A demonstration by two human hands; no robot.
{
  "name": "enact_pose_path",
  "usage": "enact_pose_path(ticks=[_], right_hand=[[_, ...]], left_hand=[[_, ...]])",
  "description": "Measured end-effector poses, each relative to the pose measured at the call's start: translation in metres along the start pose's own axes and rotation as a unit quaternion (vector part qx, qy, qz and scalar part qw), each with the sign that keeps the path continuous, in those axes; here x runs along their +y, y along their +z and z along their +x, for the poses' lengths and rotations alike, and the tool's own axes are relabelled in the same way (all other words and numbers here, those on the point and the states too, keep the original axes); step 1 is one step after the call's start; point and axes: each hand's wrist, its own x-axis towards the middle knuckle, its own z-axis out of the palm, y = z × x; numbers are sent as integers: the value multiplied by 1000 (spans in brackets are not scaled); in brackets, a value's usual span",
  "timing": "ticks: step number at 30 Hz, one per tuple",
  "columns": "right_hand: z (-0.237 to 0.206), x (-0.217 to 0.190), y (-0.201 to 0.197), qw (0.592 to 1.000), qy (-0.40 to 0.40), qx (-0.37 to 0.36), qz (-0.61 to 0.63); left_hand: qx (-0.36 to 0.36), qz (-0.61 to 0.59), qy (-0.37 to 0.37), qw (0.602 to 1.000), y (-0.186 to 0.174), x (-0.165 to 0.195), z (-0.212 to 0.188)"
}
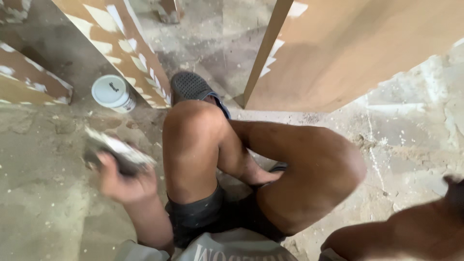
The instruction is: The person sits on the floor and uses a putty knife to apply white filler to the legs and side panels of a wooden desk. They repeatedly transfer filler between two metal scrapers and smooth the surface of the wood.
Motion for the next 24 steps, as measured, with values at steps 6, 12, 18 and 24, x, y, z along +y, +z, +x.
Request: enact_pose_path(ticks=[6, 12, 18, 24], right_hand=[[12, 47, 20, 976, 82, -55, 195], [48, 79, 11, 975, 143, -159, 64], [104, 40, -3, 853, 159, -371, -330], [67, 1, 35, 663, -50, -560, -494]], left_hand=[[-32, 5, -14, 999, -3, -23, 127], [-35, 225, -3, 974, -29, -77, 181], [-126, 135, -41, 982, -69, -129, 196], [-195, 345, 288, 872, -48, -136, 251]])
